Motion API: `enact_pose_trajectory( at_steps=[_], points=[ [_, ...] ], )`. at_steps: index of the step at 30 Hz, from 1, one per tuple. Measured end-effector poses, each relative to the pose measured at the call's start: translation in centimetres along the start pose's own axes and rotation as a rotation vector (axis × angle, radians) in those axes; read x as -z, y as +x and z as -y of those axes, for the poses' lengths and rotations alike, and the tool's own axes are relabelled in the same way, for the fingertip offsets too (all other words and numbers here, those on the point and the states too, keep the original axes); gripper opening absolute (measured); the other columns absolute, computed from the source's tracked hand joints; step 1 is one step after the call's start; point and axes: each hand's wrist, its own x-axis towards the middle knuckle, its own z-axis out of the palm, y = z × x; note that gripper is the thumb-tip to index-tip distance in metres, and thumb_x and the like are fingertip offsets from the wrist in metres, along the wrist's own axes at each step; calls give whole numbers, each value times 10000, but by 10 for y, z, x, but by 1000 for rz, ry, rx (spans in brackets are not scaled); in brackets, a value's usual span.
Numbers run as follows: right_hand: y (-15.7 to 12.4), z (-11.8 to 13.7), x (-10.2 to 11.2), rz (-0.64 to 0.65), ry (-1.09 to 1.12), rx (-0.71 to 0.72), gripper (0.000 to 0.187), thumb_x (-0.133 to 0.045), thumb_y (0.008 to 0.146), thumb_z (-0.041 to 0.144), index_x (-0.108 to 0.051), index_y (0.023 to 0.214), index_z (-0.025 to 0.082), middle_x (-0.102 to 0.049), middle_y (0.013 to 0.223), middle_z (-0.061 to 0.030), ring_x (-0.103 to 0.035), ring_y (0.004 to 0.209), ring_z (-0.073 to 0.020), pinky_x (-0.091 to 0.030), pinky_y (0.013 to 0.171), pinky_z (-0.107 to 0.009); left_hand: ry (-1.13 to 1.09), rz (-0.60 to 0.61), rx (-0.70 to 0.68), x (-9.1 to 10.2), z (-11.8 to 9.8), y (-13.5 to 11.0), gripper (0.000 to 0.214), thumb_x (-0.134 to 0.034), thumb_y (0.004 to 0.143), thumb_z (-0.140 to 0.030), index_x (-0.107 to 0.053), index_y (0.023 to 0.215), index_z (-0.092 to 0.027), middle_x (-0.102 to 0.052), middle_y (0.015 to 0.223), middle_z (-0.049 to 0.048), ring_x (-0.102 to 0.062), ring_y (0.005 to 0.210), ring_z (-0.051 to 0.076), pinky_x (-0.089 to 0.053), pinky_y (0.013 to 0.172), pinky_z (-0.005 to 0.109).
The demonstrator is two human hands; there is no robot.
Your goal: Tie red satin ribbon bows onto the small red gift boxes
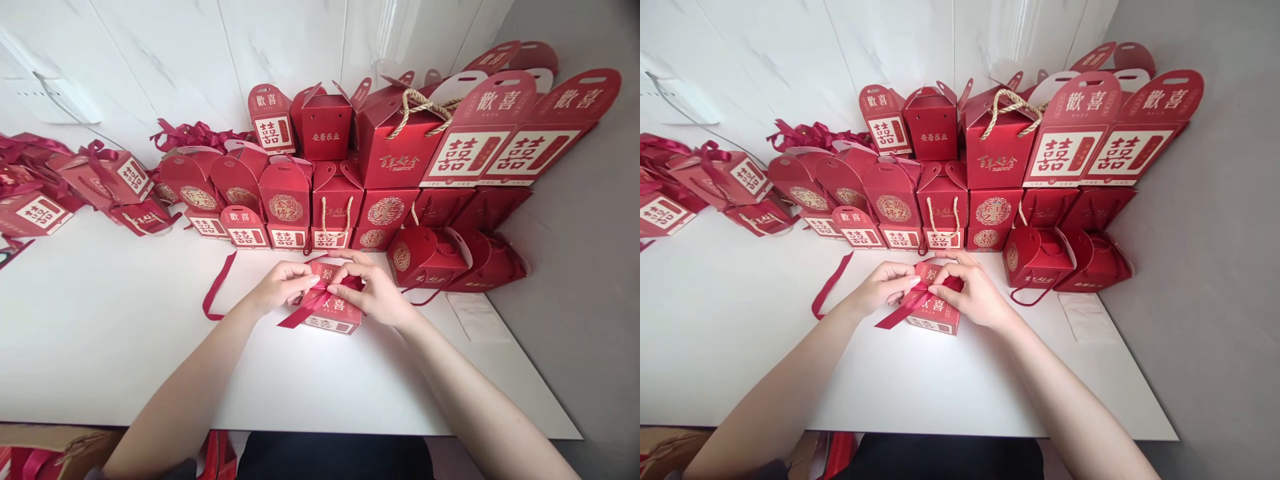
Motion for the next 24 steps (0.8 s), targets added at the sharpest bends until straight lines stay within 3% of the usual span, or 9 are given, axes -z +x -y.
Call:
enact_pose_trajectory(
  at_steps=[6,12,18,22,24],
  points=[
    [-8,1,7,-23,160,-41,139,-647,892,362,-696,841,241,-593,1253,-55,-517,1239,-226,-364,1080,-414,0,9,-27,0,-5,-3,359,-601,865,-365,-528,588,-149,-464,507,-44,-394,449,49,-315,459,192],
    [-12,-6,21,-25,416,-253,227,-543,946,448,-617,1040,256,-636,1093,-32,-610,954,-182,-477,885,-359,58,-39,-17,0,-15,-8,256,-648,845,-369,-577,729,-152,-574,604,-24,-513,535,76,-381,518,197],
    [-13,-4,25,61,439,-197,306,-589,918,432,-606,710,208,-609,1246,-45,-541,1207,-244,-389,1059,-411,198,-88,-51,-1,-16,-10,293,-715,782,-361,-502,734,-165,-567,668,-27,-509,587,85,-390,558,208],
    [-14,-2,24,48,337,-164,188,-603,909,425,-656,898,245,-559,1346,-52,-477,1300,-255,-351,1104,-465,235,-104,-56,-2,-20,-12,304,-667,823,-403,-513,714,-164,-464,577,-57,-407,518,67,-322,512,203],
    [-13,-2,23,67,319,-144,189,-620,898,422,-674,874,242,-553,1350,-53,-473,1307,-257,-348,1113,-469,249,-90,-36,-2,-21,-13,317,-669,819,-410,-528,685,-159,-423,541,-65,-369,496,63,-293,491,202]
  ],
)
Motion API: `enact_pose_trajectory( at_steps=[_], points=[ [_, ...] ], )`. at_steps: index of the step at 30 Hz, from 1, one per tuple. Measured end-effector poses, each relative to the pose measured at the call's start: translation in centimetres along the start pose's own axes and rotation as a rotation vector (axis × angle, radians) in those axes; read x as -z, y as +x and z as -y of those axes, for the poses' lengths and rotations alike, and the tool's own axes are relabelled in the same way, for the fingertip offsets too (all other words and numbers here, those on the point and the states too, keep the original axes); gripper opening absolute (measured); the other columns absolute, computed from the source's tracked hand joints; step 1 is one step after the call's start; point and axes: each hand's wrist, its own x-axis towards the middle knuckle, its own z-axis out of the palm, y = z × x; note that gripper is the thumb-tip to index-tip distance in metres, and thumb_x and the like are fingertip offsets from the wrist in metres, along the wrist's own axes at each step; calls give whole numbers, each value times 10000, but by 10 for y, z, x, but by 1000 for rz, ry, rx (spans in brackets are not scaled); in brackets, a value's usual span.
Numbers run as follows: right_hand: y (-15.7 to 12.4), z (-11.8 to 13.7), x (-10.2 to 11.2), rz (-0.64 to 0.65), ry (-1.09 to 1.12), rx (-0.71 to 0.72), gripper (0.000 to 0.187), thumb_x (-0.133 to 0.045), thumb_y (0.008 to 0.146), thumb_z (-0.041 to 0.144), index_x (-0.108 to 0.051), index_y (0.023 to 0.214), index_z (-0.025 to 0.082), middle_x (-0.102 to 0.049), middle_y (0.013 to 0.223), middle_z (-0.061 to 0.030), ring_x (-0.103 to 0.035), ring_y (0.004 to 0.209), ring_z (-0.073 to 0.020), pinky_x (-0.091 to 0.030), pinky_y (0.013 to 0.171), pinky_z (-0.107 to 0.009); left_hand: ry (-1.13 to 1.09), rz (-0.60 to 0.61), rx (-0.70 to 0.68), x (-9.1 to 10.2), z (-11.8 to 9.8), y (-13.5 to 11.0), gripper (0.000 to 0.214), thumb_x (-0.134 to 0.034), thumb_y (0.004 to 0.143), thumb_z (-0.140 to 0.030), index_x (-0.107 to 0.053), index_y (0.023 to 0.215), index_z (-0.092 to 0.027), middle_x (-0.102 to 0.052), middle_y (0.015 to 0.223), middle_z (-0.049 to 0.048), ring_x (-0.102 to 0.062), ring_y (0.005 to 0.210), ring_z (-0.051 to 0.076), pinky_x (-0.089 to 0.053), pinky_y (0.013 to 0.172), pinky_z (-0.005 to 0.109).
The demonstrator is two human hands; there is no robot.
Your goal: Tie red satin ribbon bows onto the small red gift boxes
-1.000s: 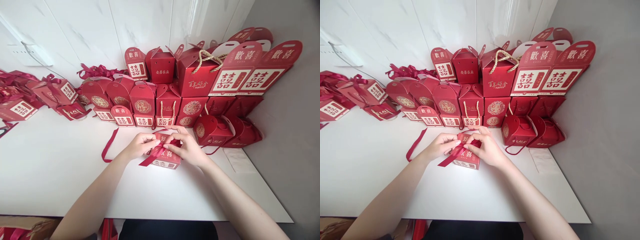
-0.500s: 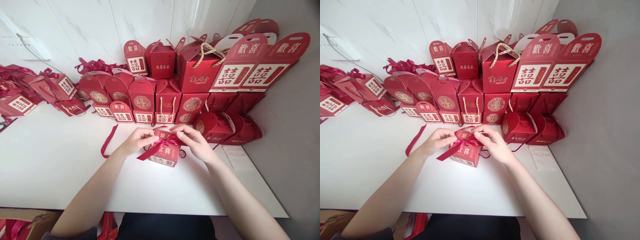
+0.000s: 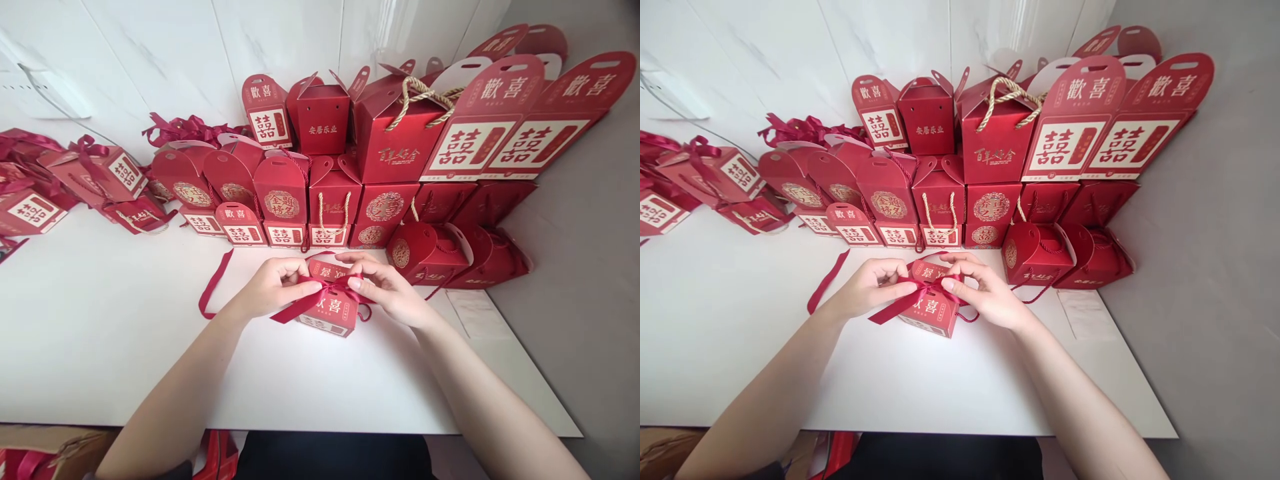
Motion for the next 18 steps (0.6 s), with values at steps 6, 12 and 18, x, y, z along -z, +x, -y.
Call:
enact_pose_trajectory(
  at_steps=[6,12,18],
  points=[
    [1,1,0,90,100,2,318,-595,916,430,-684,699,216,-579,1326,-53,-490,1301,-265,-379,1101,-459,19,96,25,0,0,-1,302,-770,714,-407,-669,848,-156,-575,706,-18,-463,595,93,-382,559,225],
    [2,-10,0,51,166,-86,320,-632,890,445,-682,679,209,-581,1333,-58,-517,1275,-277,-405,1083,-462,67,76,24,0,2,1,336,-788,679,-427,-691,842,-150,-564,672,-11,-498,612,118,-414,557,243],
    [4,-16,-1,36,213,-130,353,-627,880,473,-664,642,215,-599,1315,-53,-526,1268,-265,-422,1083,-434,-50,124,46,-1,7,5,348,-786,693,-389,-701,929,-148,-684,845,44,-620,754,171,-508,668,297]
  ],
)
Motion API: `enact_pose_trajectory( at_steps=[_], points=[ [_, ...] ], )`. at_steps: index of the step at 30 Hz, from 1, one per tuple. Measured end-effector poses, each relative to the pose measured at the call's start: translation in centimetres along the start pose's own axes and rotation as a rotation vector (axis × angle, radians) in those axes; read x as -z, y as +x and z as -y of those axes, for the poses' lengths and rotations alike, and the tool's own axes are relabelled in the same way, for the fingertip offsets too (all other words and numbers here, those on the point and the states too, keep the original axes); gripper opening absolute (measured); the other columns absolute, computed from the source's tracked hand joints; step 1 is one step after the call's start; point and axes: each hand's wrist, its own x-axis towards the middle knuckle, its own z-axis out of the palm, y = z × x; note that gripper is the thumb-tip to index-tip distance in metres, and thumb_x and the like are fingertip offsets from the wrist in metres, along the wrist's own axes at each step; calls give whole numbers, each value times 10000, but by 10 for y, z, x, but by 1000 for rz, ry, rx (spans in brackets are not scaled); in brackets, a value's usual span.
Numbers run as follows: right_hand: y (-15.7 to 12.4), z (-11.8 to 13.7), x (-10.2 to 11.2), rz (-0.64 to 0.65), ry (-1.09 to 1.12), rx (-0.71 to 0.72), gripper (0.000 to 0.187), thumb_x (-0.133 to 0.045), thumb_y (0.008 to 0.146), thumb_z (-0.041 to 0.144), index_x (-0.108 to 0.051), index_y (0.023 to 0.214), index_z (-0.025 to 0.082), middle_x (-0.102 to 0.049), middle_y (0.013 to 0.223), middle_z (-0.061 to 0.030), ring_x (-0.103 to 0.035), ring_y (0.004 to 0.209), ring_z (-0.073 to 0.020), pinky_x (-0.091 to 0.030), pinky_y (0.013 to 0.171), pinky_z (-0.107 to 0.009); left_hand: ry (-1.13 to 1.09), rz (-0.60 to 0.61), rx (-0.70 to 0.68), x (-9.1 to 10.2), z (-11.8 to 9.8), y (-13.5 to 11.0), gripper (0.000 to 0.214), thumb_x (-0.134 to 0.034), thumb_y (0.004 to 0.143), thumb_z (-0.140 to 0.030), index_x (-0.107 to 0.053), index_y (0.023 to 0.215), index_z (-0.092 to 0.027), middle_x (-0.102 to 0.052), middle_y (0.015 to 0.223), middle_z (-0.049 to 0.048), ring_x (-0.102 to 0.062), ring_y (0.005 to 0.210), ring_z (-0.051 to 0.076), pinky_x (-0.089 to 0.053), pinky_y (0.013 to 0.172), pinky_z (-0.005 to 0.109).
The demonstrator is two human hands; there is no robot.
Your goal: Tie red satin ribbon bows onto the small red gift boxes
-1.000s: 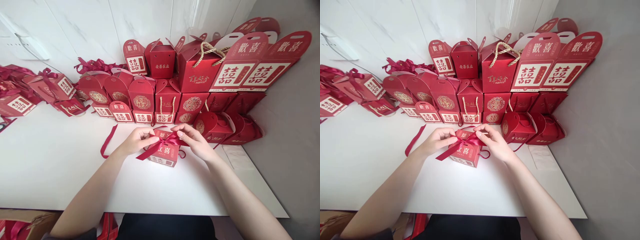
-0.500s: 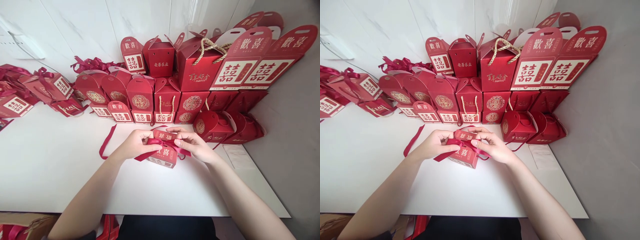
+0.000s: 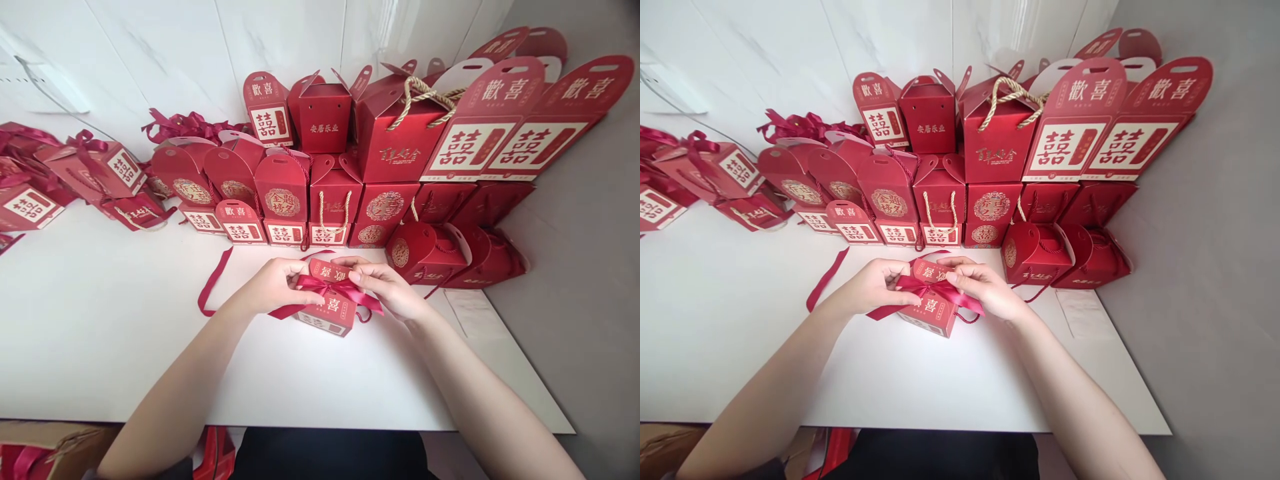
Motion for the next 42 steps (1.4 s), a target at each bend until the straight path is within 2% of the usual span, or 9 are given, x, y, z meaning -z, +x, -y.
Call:
enact_pose_trajectory(
  at_steps=[7,13,16,19,22,28,31,35,42],
  points=[
    [5,-5,1,-6,-15,32,392,-646,862,487,-617,599,198,-610,1304,-58,-535,1257,-270,-388,1087,-434,-82,0,-47,0,2,2,286,-797,682,-334,-690,883,-162,-692,859,24,-621,737,138,-504,666,265],
    [9,19,-4,18,-176,142,382,-598,904,481,-647,650,200,-608,1284,-66,-511,1278,-251,-340,1114,-449,-18,-198,-67,5,-9,-5,345,-756,729,-375,-503,636,-160,-467,583,-60,-439,543,74,-374,545,212],
    [9,37,-10,124,-270,160,322,-595,916,449,-681,716,212,-573,1323,-60,-492,1292,-253,-337,1113,-464,54,-282,-161,6,-10,-7,384,-663,818,-396,-457,594,-162,-458,640,-37,-456,624,96,-407,646,241],
    [13,41,-13,149,-293,158,325,-593,915,450,-676,708,214,-572,1322,-58,-476,1304,-258,-344,1105,-466,161,-323,-235,6,-5,-5,387,-705,783,-388,-464,589,-156,-476,812,-7,-490,766,122,-412,748,262],
    [19,32,-12,118,-259,157,384,-580,917,470,-639,649,201,-605,1283,-65,-486,1298,-260,-352,1093,-461,163,-297,-190,5,2,-1,393,-760,721,-409,-487,597,-156,-449,866,-4,-496,803,135,-412,740,267],
    [19,7,-10,63,-193,125,399,-573,915,482,-584,633,200,-621,1273,-54,-507,1273,-253,-340,1101,-446,97,-291,-68,2,5,1,337,-707,766,-478,-621,662,-169,-451,831,-14,-505,763,130,-415,737,275],
    [17,3,-11,52,-162,103,405,-570,921,472,-582,624,197,-613,1278,-52,-500,1281,-248,-338,1101,-426,70,-326,-6,-2,2,0,334,-699,772,-479,-645,661,-169,-455,798,-17,-511,731,124,-418,710,270],
    [15,2,-12,58,-155,105,403,-562,935,449,-572,626,192,-594,1285,-57,-499,1274,-236,-357,1077,-407,2,-251,55,-3,3,2,334,-726,732,-491,-666,727,-162,-503,793,-5,-542,716,143,-432,639,269],
    [15,0,-9,32,-191,104,400,-577,924,463,-625,629,197,-566,1310,-58,-468,1302,-237,-394,1049,-394,197,-237,39,3,0,3,334,-722,723,-488,-634,680,-168,-474,722,-15,-493,657,132,-407,607,259]
  ],
)
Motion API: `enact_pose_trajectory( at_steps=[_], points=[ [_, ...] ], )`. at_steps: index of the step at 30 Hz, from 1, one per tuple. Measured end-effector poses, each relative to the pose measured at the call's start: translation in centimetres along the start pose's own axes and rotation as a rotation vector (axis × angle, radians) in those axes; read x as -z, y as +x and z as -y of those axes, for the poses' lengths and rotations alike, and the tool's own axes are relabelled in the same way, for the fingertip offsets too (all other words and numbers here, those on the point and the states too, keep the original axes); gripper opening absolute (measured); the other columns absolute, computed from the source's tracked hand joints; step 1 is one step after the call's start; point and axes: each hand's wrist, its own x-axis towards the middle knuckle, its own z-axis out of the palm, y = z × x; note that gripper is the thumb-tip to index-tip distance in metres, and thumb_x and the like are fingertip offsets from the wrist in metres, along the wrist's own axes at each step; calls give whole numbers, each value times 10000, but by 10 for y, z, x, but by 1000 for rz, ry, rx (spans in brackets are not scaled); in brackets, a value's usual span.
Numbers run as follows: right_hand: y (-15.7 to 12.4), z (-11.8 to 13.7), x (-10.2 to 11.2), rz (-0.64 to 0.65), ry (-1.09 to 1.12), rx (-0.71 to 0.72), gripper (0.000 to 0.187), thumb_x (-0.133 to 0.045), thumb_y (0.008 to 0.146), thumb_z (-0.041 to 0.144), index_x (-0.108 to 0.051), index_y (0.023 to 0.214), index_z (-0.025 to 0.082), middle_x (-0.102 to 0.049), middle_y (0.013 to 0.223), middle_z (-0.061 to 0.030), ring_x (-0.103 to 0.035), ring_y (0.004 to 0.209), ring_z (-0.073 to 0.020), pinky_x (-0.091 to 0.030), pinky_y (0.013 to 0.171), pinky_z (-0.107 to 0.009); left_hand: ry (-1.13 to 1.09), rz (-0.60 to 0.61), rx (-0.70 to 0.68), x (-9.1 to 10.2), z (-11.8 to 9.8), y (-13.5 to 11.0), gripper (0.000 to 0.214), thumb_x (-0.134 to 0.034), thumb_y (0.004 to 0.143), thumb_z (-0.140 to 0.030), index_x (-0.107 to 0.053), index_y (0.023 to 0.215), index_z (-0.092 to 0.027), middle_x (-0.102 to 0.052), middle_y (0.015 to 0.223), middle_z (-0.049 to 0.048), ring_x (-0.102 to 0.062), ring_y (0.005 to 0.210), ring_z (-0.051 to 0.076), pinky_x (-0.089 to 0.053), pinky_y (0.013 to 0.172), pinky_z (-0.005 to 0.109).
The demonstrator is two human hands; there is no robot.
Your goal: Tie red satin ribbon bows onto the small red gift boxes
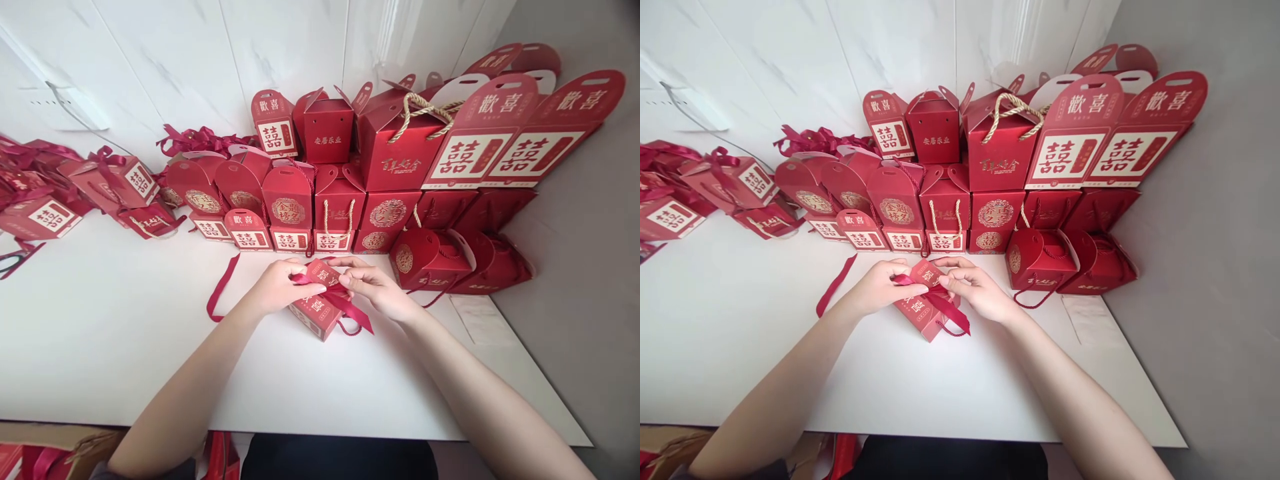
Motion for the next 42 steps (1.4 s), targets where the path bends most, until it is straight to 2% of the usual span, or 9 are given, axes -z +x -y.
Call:
enact_pose_trajectory(
  at_steps=[8,12,18,23,25,29,34,39,42],
  points=[
    [5,-2,-2,-50,56,0,448,-572,922,471,-629,578,190,-620,1233,-68,-516,1252,-237,-366,1074,-398,34,-44,-22,-2,-4,-2,369,-726,716,-443,-531,579,-162,-439,672,-31,-464,603,111,-360,551,241],
    [11,0,0,-53,12,21,465,-566,925,465,-615,559,182,-640,1198,-79,-539,1219,-243,-369,1063,-407,-86,0,41,1,-8,-5,345,-724,726,-453,-568,634,-159,-491,643,-36,-492,608,115,-374,577,239],
    [-4,36,-4,-391,-396,354,131,-583,936,337,-625,966,216,-620,1114,-73,-569,1086,-218,-420,975,-404,-400,191,90,17,0,-5,366,-634,834,-482,-538,674,-167,-503,546,-41,-469,522,88,-398,576,233],
    [-16,42,-42,-81,-960,637,284,-640,903,319,-615,1161,206,-639,1074,-84,-535,992,-250,-392,925,-434,-416,140,86,11,1,-4,401,-631,832,-512,-515,663,-167,-431,499,-55,-394,452,70,-313,469,216],
    [-14,35,-57,-104,-1052,635,264,-594,933,245,-623,1193,216,-647,1023,-73,-524,955,-238,-383,922,-423,-351,81,78,6,-3,-6,437,-652,804,-527,-488,622,-165,-428,509,-51,-385,451,67,-274,443,215],
    [-12,27,-65,-141,-932,663,161,-552,950,148,-689,1003,213,-649,937,-44,-537,902,-192,-390,856,-373,-176,-53,111,-1,-6,-9,467,-729,714,-523,-471,559,-166,-397,475,-60,-366,436,69,-244,419,216],
    [-24,34,-31,16,-599,502,77,-629,918,229,-703,935,221,-598,948,-49,-537,921,-181,-424,846,-358,-139,-52,81,0,-3,-7,369,-745,690,-520,-680,737,-160,-632,636,-7,-552,565,129,-407,517,246],
    [-30,36,-1,201,-437,300,53,-656,898,258,-706,888,241,-587,1000,-47,-538,998,-198,-430,909,-372,-117,-69,49,-2,-3,-6,343,-761,681,-477,-714,788,-154,-675,694,16,-594,625,155,-439,556,262],
    [-30,35,9,136,-318,243,149,-644,904,344,-670,1028,267,-568,1183,-56,-510,1149,-230,-388,1015,-407,-161,-44,54,-3,-4,-7,323,-715,742,-480,-706,808,-165,-663,685,7,-585,616,139,-431,552,249]
  ],
)
